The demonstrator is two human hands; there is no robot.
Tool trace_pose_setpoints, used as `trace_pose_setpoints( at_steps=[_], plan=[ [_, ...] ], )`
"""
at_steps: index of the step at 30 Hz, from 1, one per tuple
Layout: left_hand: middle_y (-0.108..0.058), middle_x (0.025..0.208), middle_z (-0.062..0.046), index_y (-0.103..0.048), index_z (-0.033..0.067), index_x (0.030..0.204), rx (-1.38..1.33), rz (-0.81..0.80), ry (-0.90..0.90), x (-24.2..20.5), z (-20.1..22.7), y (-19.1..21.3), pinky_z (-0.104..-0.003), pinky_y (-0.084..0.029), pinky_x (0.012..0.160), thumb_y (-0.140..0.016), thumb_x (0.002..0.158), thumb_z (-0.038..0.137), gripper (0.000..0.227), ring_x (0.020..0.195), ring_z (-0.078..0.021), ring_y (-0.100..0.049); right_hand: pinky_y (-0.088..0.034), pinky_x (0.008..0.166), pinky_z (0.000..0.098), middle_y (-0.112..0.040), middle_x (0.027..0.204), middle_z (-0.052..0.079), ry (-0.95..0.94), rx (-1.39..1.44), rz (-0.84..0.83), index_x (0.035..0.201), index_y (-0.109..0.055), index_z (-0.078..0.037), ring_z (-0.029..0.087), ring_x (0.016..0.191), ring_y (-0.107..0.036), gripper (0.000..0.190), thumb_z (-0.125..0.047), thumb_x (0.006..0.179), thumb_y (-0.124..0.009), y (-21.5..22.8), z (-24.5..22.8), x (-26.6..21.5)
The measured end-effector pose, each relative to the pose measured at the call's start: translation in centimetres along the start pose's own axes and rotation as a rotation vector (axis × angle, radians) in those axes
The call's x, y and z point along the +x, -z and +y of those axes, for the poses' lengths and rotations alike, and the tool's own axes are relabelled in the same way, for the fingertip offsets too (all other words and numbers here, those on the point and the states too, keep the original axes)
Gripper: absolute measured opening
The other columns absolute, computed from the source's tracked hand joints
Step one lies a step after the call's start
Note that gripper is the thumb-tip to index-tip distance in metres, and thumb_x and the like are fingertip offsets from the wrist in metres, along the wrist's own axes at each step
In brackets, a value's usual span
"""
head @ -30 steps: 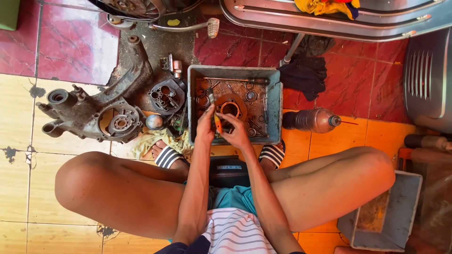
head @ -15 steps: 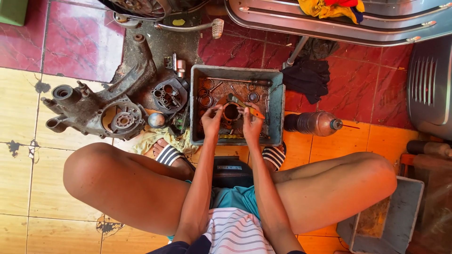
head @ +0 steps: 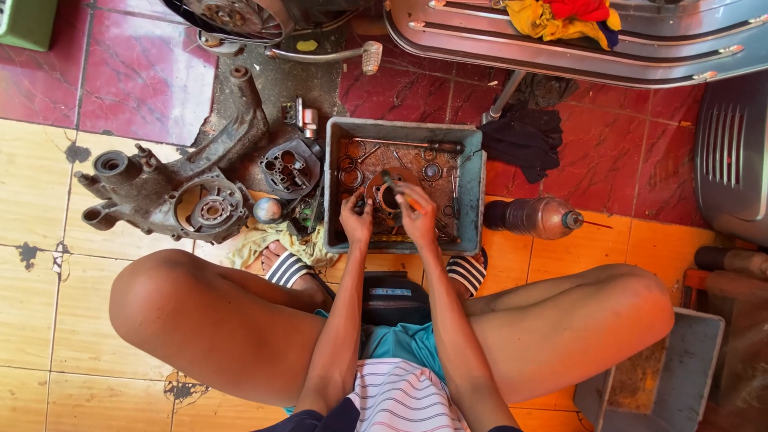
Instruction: Cleaning a motorcycle cylinder head with a brush and solvent in a tray on the floor.
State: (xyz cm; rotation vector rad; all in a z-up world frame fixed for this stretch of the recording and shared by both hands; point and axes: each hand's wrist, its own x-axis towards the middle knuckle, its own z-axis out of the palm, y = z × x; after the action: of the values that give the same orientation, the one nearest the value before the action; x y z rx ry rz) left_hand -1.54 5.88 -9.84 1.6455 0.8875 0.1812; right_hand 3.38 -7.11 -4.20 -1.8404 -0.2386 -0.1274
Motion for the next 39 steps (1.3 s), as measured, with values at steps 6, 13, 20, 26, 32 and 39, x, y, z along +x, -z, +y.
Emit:
trace_pose_setpoints(
  at_steps=[6,13,20,26,32,39],
  plan=[
    [-0.067,0.106,-0.008,-0.078,0.0229,0.122,0.009,0.018,0.003,0.7,-1.3,-0.4,-0.037,-0.060,0.070,-0.080,0.090,0.012,0.034,0.081,-0.0243,-0.072,-0.055,0.095,0.0528,-0.076,0.111,0.019,0.071,-0.053,0.039,0.108,-0.078,-0.002,0.041,0.109,-0.072,0.018,0.006,0.092,-0.074,0.5,-2.4,0.2],
    [-0.069,0.104,-0.008,-0.079,0.0252,0.122,0.022,0.032,-0.001,1.1,-2.3,-0.5,-0.036,-0.060,0.068,-0.080,0.088,0.013,0.036,0.079,-0.0249,-0.073,-0.057,0.095,0.0530,-0.079,0.104,0.014,-0.001,0.004,-0.047,0.107,-0.081,-0.007,0.039,0.105,-0.073,0.019,0.003,0.091,-0.076,0.5,-2.5,-0.1],
    [-0.070,0.107,-0.008,-0.079,0.0279,0.123,0.016,0.017,0.004,1.4,-3.3,-0.8,-0.035,-0.061,0.071,-0.079,0.089,0.014,0.037,0.082,-0.0248,-0.073,-0.056,0.094,0.0548,-0.077,0.105,0.016,-0.005,0.025,0.013,0.107,-0.079,-0.004,0.040,0.106,-0.072,0.019,0.006,0.093,-0.073,0.3,-0.2,-0.7],
    [-0.070,0.106,-0.007,-0.079,0.0282,0.124,-0.004,0.024,0.013,1.3,-4.1,-0.7,-0.035,-0.060,0.071,-0.075,0.093,0.011,0.035,0.083,-0.0230,-0.073,-0.056,0.094,0.0554,-0.077,0.106,0.019,0.001,-0.006,0.017,0.105,-0.078,-0.001,0.043,0.106,-0.071,0.015,0.006,0.093,-0.073,1.1,-3.0,-0.6],
    [-0.069,0.108,-0.008,-0.078,0.0253,0.126,-0.045,-0.003,0.016,1.8,-3.9,-0.5,-0.039,-0.058,0.083,-0.067,0.099,0.006,0.035,0.094,-0.0227,-0.070,-0.055,0.094,0.0562,-0.076,0.106,0.020,-0.003,0.017,-0.047,0.106,-0.078,-0.001,0.043,0.106,-0.071,0.016,0.007,0.094,-0.071,0.8,-2.7,-0.4],
    [-0.068,0.118,-0.011,-0.075,0.0174,0.128,-0.160,-0.053,0.040,2.1,-5.6,-0.6,-0.052,-0.051,0.103,-0.057,0.106,-0.001,0.034,0.121,-0.0353,-0.063,-0.056,0.091,0.0564,-0.077,0.108,0.019,-0.024,0.052,-0.135,0.107,-0.078,0.000,0.043,0.104,-0.071,0.015,0.006,0.095,-0.072,0.5,-3.8,-0.5]
  ],
)
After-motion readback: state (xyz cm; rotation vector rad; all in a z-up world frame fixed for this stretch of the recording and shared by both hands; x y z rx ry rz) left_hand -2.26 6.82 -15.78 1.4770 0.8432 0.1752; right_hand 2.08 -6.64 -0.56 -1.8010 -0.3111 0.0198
